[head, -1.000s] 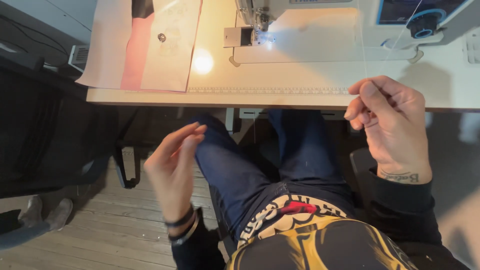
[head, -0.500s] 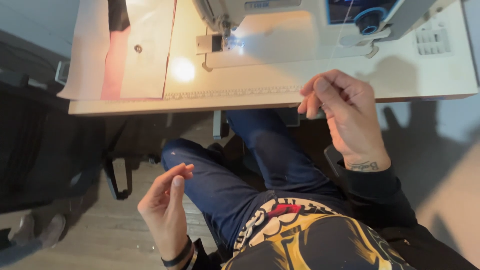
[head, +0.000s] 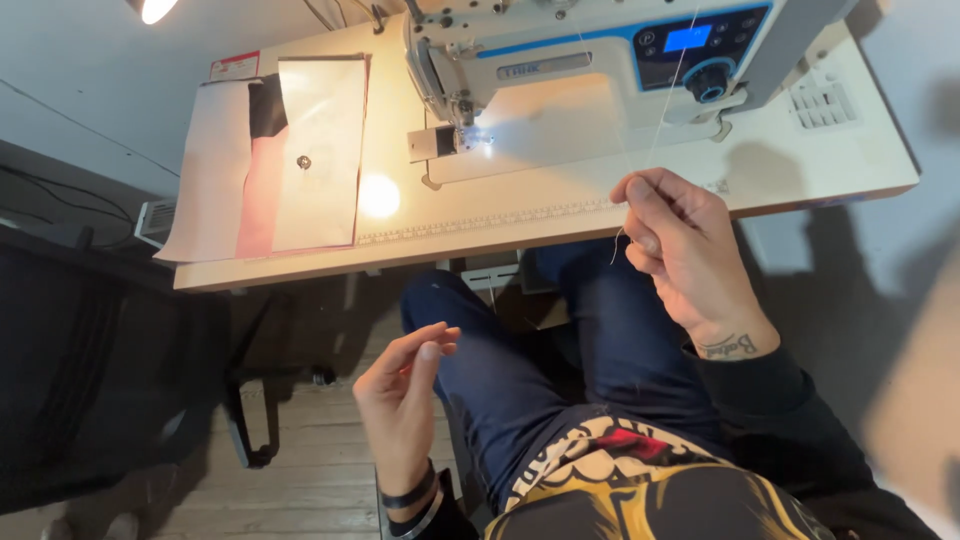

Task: Threading a professional sewing machine and winding a bobbin at a workshop station.

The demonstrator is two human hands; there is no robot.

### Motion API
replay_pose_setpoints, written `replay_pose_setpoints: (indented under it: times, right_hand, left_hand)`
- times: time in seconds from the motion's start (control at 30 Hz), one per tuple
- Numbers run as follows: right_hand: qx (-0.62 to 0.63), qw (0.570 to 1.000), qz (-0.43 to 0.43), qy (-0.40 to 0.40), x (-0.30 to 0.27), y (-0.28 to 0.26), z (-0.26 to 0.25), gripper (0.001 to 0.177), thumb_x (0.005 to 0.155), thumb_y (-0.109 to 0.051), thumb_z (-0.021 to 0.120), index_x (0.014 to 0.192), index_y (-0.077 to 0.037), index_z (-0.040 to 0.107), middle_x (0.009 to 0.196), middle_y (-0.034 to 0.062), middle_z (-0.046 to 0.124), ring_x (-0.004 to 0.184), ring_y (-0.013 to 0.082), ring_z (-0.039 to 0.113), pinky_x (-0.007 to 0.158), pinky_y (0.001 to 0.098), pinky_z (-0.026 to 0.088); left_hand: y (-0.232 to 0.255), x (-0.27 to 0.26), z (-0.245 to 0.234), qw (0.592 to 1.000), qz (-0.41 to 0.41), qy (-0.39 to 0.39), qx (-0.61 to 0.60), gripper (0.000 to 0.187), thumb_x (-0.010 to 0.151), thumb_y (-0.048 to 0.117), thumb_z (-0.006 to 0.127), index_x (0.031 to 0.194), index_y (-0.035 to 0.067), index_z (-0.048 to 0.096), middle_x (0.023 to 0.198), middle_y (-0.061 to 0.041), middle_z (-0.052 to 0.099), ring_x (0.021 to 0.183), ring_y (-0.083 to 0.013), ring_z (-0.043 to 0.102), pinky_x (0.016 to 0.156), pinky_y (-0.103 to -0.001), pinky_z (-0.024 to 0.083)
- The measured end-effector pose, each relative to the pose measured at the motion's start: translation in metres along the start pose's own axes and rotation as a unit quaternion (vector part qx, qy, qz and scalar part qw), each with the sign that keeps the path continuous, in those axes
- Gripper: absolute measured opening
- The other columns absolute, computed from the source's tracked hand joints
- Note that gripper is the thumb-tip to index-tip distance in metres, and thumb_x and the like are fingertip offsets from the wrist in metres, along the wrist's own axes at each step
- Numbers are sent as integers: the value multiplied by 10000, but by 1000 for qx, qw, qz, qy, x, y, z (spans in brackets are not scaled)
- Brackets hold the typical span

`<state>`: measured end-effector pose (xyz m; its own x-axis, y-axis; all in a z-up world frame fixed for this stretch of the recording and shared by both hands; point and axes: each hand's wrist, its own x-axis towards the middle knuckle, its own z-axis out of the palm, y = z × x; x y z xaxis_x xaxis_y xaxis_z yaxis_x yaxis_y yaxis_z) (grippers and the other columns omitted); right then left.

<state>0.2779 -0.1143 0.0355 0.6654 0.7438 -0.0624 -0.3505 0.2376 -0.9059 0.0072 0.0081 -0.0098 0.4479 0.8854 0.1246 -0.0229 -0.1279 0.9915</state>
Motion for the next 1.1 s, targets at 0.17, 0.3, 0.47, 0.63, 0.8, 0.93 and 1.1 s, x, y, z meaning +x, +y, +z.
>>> replay_pose_setpoints:
  times: [0.17,0.3,0.47,0.63,0.8,0.93,1.1]
  right_hand:
    - [-159,984,-69,45,-9,-4,13,195,1059,-190,598,1010,-11,661,669,-74,431,571,17,309,477,221,225]
    - [-395,889,-203,111,-19,3,10,186,1105,-180,616,1034,-19,678,629,-9,417,579,68,304,518,278,246]
    - [-552,755,-321,148,-30,-1,14,86,1089,-141,691,1078,-55,687,702,124,596,597,263,588,564,360,441]
    - [-611,645,-435,146,-31,-6,9,65,1063,-92,720,1110,-74,678,883,96,687,797,278,663,710,383,518]
    - [-656,604,-429,145,-36,-8,5,119,1006,-47,764,1104,-28,700,849,70,678,745,257,620,667,362,509]
    - [-651,611,-427,145,-32,4,-3,110,1040,-64,757,1118,-53,681,847,53,668,748,236,629,678,339,512]
    - [-656,601,-432,150,-21,3,-5,108,1026,-72,761,1101,-56,685,828,47,652,734,238,612,672,352,504]
  left_hand:
    - [-3,12,21,998,11,-60,-6,197,988,47,647,1131,-37,753,1014,-131,806,923,-156,740,856,-270,598]
    - [24,35,60,991,59,-114,21,191,986,37,652,1130,-40,750,1009,-112,808,928,-136,740,857,-254,581]
    - [49,57,109,980,106,-166,37,180,993,80,668,1138,-3,732,950,-81,806,875,-93,759,819,-240,596]
    - [46,57,122,968,135,-209,25,166,981,84,687,1120,13,745,965,-77,805,893,-94,753,833,-244,591]
    - [21,42,115,970,80,-231,12,182,982,83,675,1137,18,743,985,-65,806,907,-97,757,820,-238,593]
    - [6,31,105,972,9,-235,-4,184,991,86,662,1135,18,755,986,-69,805,896,-104,751,804,-237,606]
    - [0,42,80,976,31,-212,27,181,981,72,666,1122,8,761,972,-76,809,862,-106,747,783,-240,605]
